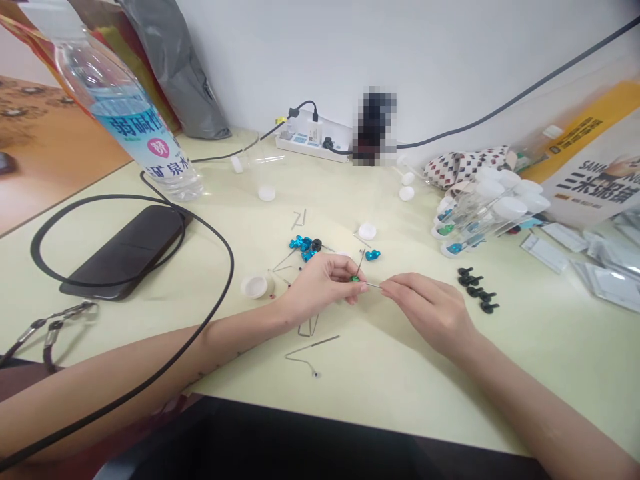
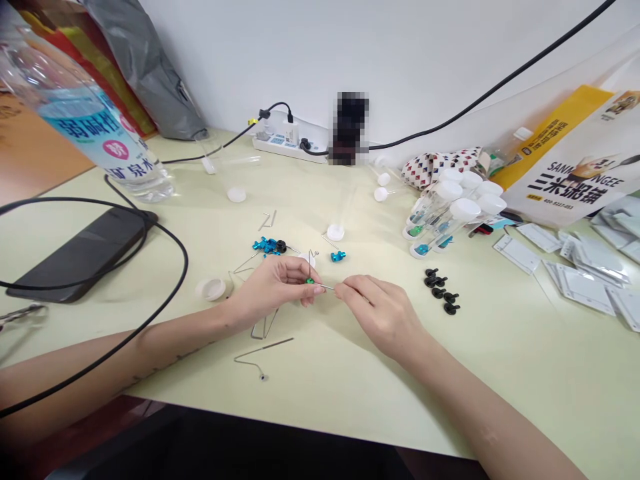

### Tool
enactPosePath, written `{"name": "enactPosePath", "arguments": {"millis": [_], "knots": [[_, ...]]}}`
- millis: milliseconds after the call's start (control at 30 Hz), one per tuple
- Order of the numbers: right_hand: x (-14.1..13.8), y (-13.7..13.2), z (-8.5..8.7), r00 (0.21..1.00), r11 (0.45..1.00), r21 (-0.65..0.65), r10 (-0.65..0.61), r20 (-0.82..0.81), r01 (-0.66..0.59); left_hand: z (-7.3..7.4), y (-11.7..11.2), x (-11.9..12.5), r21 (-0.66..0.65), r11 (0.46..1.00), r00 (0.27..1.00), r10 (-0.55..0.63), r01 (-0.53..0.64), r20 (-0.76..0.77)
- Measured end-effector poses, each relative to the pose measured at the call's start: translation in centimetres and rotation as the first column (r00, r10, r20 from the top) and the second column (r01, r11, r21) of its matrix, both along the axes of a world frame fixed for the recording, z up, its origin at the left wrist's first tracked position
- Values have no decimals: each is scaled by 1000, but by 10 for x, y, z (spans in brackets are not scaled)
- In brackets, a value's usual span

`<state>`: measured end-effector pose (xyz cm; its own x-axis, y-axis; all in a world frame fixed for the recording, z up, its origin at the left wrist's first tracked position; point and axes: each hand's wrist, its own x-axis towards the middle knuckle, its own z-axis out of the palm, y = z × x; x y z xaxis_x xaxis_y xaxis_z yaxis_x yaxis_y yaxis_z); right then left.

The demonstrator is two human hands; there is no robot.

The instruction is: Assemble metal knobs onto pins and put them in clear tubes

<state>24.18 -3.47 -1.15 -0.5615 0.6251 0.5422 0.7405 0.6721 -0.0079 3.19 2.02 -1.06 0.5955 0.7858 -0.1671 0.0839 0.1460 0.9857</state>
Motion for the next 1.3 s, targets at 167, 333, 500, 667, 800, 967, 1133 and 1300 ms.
{"name": "enactPosePath", "arguments": {"millis": [167, 333, 500, 667, 800, 967, 1133, 1300], "knots": [[-4, 0, -2, 993, 995, -101, -26, -112, 14, 0, 0, 0, 15, 1000, 1000, 4, -4, 0], [-4, 2, -3, 993, 987, -160, -34, -109, 16, 1, 0, 0, 6, 1000, 1000, 3, -3, 2], [-4, 7, -4, 990, 959, -282, -53, -127, 15, 2, 0, 0, -25, 1000, 1000, -15, 15, -8], [-4, 8, -12, 990, 950, -312, -22, -141, -23, 0, 0, 1, -3, 1000, 1000, -9, 9, 24], [-5, 9, -16, 994, 950, -312, -21, -112, -15, -2, -1, 1, 52, 999, 1000, 9, -10, 10], [-8, 10, -22, 995, 960, -276, 27, -94, -52, -3, 0, 0, 98, 995, 999, 28, -29, 20], [-12, 6, -27, 992, 956, -290, 8, -126, -44, 0, -4, 1, 131, 989, 998, 59, -64, 36], [-14, 4, -28, 984, 949, -310, -6, -180, -51, 2, -8, 2, 177, 980, 995, 81, -90, 59]]}}
